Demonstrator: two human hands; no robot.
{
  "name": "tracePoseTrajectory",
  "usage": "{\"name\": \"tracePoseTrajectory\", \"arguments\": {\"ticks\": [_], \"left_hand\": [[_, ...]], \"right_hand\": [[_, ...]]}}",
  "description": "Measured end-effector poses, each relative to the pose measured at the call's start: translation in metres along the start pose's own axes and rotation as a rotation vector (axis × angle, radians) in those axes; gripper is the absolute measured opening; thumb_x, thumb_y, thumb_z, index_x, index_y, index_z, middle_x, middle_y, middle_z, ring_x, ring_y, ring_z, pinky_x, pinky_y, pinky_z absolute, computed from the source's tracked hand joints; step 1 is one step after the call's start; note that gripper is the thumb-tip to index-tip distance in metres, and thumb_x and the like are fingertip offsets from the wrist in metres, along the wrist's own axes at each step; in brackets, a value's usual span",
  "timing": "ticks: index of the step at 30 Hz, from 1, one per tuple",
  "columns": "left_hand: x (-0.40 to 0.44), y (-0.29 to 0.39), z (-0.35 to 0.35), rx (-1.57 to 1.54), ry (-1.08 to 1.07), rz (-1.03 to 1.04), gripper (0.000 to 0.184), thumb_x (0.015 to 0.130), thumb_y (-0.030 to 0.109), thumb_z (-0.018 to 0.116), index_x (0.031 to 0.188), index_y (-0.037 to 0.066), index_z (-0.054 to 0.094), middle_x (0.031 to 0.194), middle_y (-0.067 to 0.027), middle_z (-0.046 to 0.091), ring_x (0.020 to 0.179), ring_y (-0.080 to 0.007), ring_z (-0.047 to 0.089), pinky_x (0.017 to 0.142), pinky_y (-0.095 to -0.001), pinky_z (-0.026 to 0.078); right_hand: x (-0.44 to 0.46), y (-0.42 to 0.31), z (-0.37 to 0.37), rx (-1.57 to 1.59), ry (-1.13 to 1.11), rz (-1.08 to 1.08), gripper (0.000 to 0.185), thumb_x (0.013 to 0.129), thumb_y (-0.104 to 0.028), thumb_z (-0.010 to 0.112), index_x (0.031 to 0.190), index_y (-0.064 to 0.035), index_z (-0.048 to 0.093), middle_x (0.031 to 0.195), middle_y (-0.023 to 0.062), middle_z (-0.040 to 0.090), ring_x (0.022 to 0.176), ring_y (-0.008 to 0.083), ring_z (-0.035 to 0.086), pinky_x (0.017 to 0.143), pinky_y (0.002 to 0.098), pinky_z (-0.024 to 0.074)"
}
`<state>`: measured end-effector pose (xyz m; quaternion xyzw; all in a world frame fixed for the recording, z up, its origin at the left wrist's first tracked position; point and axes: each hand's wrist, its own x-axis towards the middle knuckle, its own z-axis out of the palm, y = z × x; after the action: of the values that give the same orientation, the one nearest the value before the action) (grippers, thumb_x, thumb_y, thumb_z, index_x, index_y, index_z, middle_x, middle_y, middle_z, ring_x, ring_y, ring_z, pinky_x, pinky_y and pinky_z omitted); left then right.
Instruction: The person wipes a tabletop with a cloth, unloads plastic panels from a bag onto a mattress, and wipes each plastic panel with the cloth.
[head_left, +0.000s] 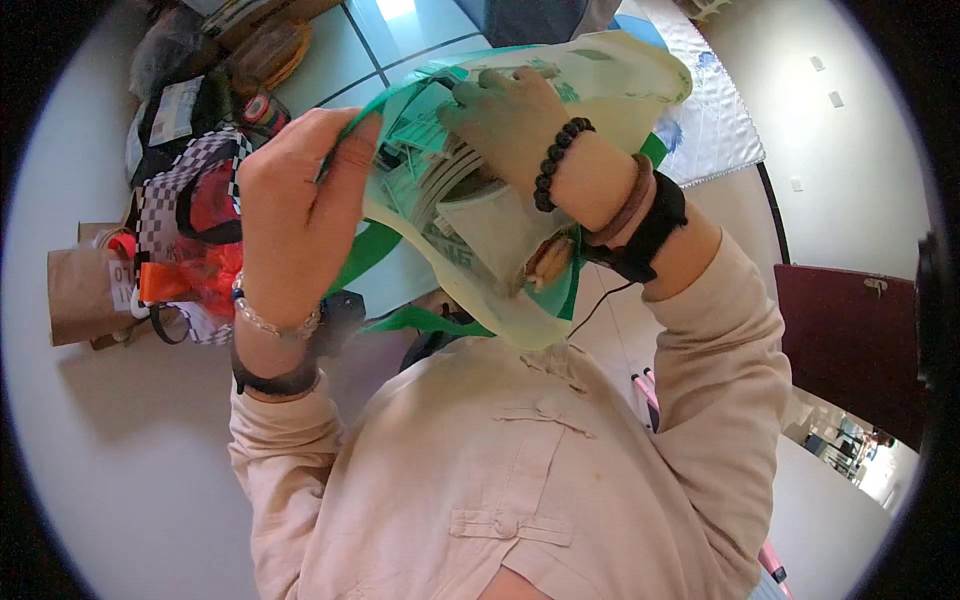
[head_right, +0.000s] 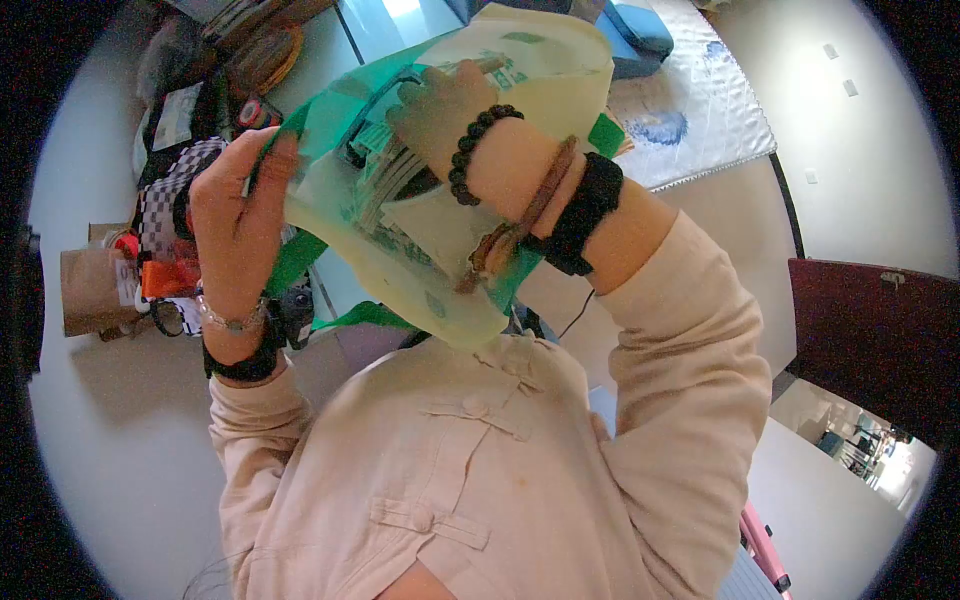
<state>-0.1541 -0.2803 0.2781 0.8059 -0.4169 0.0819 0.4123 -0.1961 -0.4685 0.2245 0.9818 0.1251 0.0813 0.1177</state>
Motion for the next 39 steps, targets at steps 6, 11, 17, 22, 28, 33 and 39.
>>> {"name": "tracePoseTrajectory", "arguments": {"ticks": [6,11,17,22,28,33,39], "left_hand": [[-0.002,-0.005,-0.004,-0.06,0.051,-0.144,0.012,0.083,0.009,0.055,0.086,-0.002,0.06,0.06,-0.01,0.052,0.05,-0.0147,0.046,0.048,-0.0242,0.037],[0.001,-0.007,-0.004,-0.018,0.069,-0.117,0.012,0.082,0.01,0.056,0.086,-0.001,0.06,0.061,-0.0099,0.053,0.05,-0.0144,0.047,0.049,-0.0248,0.038],[0.002,-0.009,0.001,-0.05,0.086,-0.181,0.012,0.082,0.01,0.056,0.086,-0.001,0.061,0.062,-0.0103,0.054,0.053,-0.0146,0.049,0.051,-0.0248,0.04],[0.007,-0.008,0.009,-0.061,0.119,-0.153,0.011,0.082,0.008,0.056,0.087,-0.001,0.061,0.063,-0.0106,0.056,0.054,-0.0147,0.05,0.052,-0.0241,0.04],[0.012,-0.015,0.017,-0.146,0.165,-0.17,0.012,0.083,0.009,0.056,0.089,-0.002,0.06,0.064,-0.0043,0.054,0.058,-0.0081,0.046,0.052,-0.0214,0.038],[0.012,-0.021,0.018,-0.144,0.189,-0.153,0.014,0.085,0.011,0.056,0.09,-0.002,0.06,0.066,0.0001,0.053,0.06,-0.0053,0.044,0.053,-0.0191,0.036],[0.005,-0.03,0.029,-0.267,0.224,-0.198,0.017,0.087,0.013,0.056,0.092,-0.001,0.062,0.073,0.0026,0.055,0.064,-0.0034,0.045,0.055,-0.0171,0.034]], "right_hand": [[-0.003,0.01,-0.012,0.08,-0.103,-0.128,0.019,0.07,-0.012,0.059,0.09,-0.0112,0.062,0.083,0.0054,0.061,0.087,0.0236,0.059,0.073,0.0344,0.0466],[-0.012,0.009,-0.018,0.172,0.001,-0.114,0.017,0.071,-0.012,0.055,0.086,-0.0097,0.062,0.086,0.0078,0.062,0.085,0.0232,0.06,0.07,0.0331,0.048],[-0.013,0.006,-0.018,0.106,-0.151,-0.089,0.026,0.073,-0.012,0.054,0.098,-0.0097,0.059,0.087,0.0066,0.062,0.089,0.0244,0.059,0.084,0.0372,0.0421],[-0.016,0.015,-0.025,0.428,0.255,-0.121,0.05,0.067,-0.008,0.063,0.116,-0.0113,0.052,0.107,0.0094,0.058,0.094,0.0261,0.056,0.093,0.0405,0.0363],[-0.075,0.028,-0.074,0.555,0.128,-0.095,0.059,0.062,-0.012,0.069,0.119,-0.0136,0.052,0.116,0.0094,0.054,0.108,0.0257,0.05,0.096,0.0459,0.0309],[-0.133,0.014,-0.04,-0.097,0.347,0.338,0.065,0.066,-0.022,0.073,0.124,-0.0104,0.047,0.133,0.0176,0.037,0.122,0.0322,0.036,0.102,0.0523,0.0179],[-0.202,-0.014,0.012,1.197,0.498,1.065,0.027,0.08,-0.026,0.061,0.089,-0.0006,0.058,0.078,0.0085,0.056,0.068,0.0126,0.05,0.062,0.0263,0.0414]]}}
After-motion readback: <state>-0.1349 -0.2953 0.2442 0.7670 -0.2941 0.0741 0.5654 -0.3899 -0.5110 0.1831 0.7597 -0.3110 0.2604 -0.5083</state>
